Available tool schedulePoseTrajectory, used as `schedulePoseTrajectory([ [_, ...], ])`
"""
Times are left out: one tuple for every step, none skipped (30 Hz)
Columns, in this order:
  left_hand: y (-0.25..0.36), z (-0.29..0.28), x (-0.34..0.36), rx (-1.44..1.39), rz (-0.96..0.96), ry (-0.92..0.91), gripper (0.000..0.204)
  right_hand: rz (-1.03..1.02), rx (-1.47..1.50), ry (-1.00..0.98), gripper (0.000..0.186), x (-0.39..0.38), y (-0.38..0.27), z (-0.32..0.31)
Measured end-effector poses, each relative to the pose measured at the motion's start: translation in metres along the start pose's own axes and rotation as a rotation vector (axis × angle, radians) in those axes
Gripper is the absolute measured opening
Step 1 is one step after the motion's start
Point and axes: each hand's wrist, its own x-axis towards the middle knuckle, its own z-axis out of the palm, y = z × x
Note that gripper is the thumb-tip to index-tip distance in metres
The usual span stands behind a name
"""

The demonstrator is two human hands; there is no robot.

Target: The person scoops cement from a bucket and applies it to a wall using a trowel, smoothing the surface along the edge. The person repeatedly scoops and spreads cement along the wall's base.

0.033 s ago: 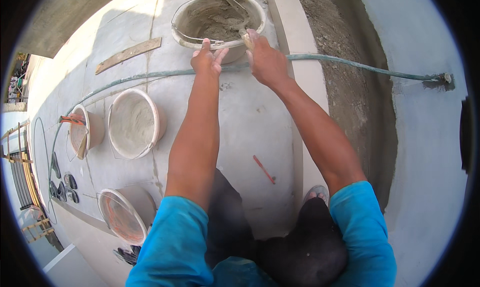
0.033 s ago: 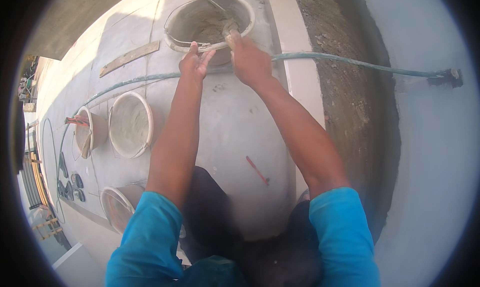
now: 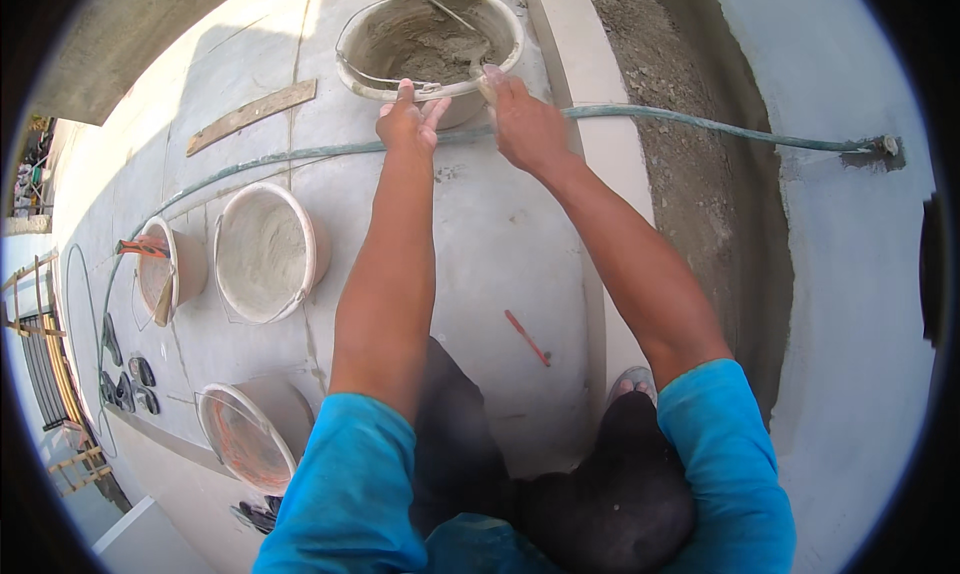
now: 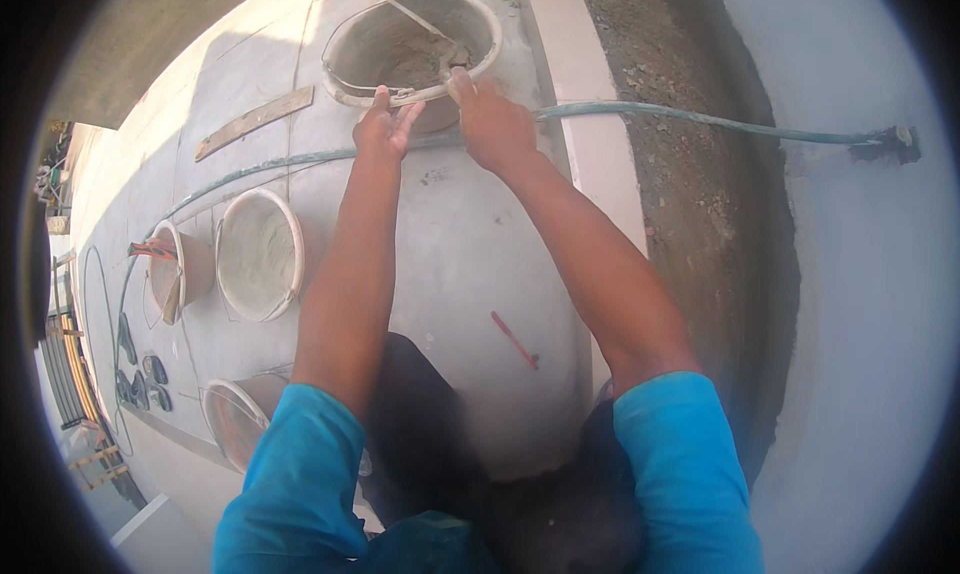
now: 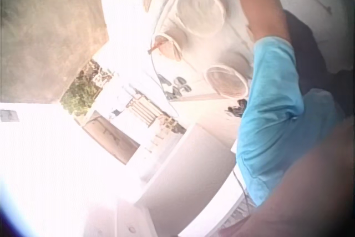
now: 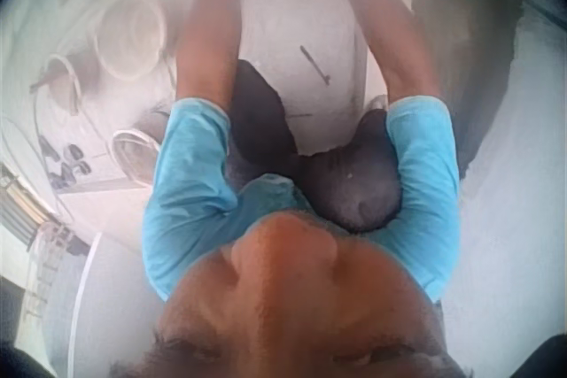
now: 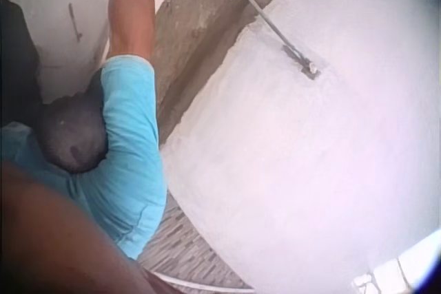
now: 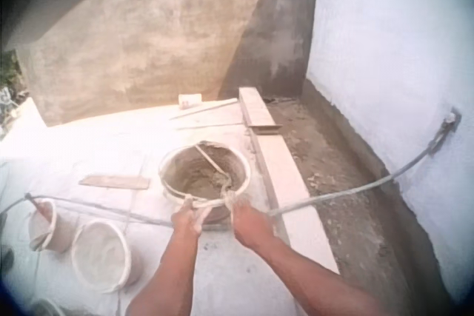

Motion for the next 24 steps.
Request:
schedulePoseTrajectory([
  [0.004, -0.004, 0.012, -0.037, 0.018, -0.012, 0.044, -0.014, 0.012, -0.011, 0.057, 0.007, -0.004, -0.003],
  [0.004, -0.004, 0.017, -0.067, 0.029, -0.018, 0.044, -0.020, 0.030, -0.029, 0.057, 0.013, -0.003, -0.005],
  [-0.001, -0.001, 0.021, -0.063, 0.011, -0.031, 0.044, -0.023, 0.045, -0.046, 0.056, 0.014, 0.004, -0.009],
  [-0.002, 0.000, 0.022, -0.054, 0.001, -0.041, 0.043, 0.010, 0.120, 0.027, 0.056, 0.009, 0.009, -0.016],
  [0.000, 0.001, 0.024, -0.036, -0.001, -0.051, 0.043, 0.041, 0.204, 0.104, 0.056, 0.000, 0.014, -0.024],
  [0.002, 0.007, 0.028, -0.038, 0.005, -0.070, 0.043, 0.074, 0.284, 0.186, 0.056, -0.009, 0.021, -0.034],
  [0.004, 0.011, 0.031, -0.035, 0.006, -0.087, 0.042, 0.092, 0.544, 0.163, 0.053, -0.021, 0.030, -0.050],
  [0.002, 0.007, 0.035, -0.023, -0.009, -0.098, 0.041, 0.119, 0.807, 0.141, 0.051, -0.040, 0.040, -0.067],
  [0.000, 0.000, 0.043, -0.011, -0.003, -0.132, 0.041, 0.154, 1.056, 0.135, 0.049, -0.064, 0.053, -0.086],
  [-0.004, -0.006, 0.054, -0.003, -0.019, -0.170, 0.040, 0.188, 1.143, 0.144, 0.046, -0.093, 0.066, -0.109],
  [-0.004, -0.016, 0.071, 0.003, -0.030, -0.193, 0.040, 0.221, 1.248, 0.161, 0.043, -0.125, 0.076, -0.127],
  [-0.019, -0.022, 0.078, -0.038, -0.060, -0.170, 0.042, 0.287, 1.327, 0.189, 0.041, -0.167, 0.086, -0.150],
  [-0.022, -0.033, 0.096, -0.066, -0.077, -0.190, 0.041, 0.363, 1.334, 0.227, 0.040, -0.208, 0.091, -0.169],
  [-0.026, -0.046, 0.113, -0.051, -0.082, -0.209, 0.041, 0.441, 1.343, 0.268, 0.039, -0.248, 0.098, -0.186],
  [-0.014, -0.056, 0.142, -0.051, -0.103, -0.253, 0.040, 0.499, 1.368, 0.316, 0.038, -0.286, 0.103, -0.197],
  [0.031, -0.044, 0.197, -0.120, -0.185, -0.291, 0.037, 0.522, 1.374, 0.417, 0.045, -0.318, 0.103, -0.216],
  [-0.009, -0.067, 0.180, -0.060, -0.168, -0.149, 0.036, 0.683, 1.324, 0.467, 0.053, -0.369, 0.107, -0.220],
  [-0.009, -0.080, 0.189, -0.093, -0.217, -0.151, 0.040, 0.779, 1.305, 0.522, 0.062, -0.410, 0.105, -0.228],
  [0.049, -0.041, 0.246, -0.233, -0.301, -0.281, 0.045, 0.740, 1.278, 0.581, 0.064, -0.443, 0.098, -0.246],
  [0.108, 0.020, 0.281, -0.348, -0.412, -0.432, 0.051, 0.697, 1.245, 0.671, 0.066, -0.489, 0.089, -0.257],
  [0.072, -0.004, 0.276, -0.316, -0.398, -0.414, 0.051, 0.760, 1.158, 0.742, 0.050, -0.523, 0.071, -0.255],
  [0.039, -0.027, 0.265, -0.274, -0.384, -0.395, 0.051, 0.809, 1.077, 0.811, 0.037, -0.557, 0.051, -0.251],
  [0.012, -0.057, 0.246, -0.215, -0.362, -0.370, 0.052, 0.979, 0.954, 0.842, 0.034, -0.586, 0.033, -0.250],
  [0.003, -0.066, 0.233, -0.160, -0.322, -0.370, 0.052, 1.117, 0.837, 0.879, 0.032, -0.610, 0.016, -0.250],
])
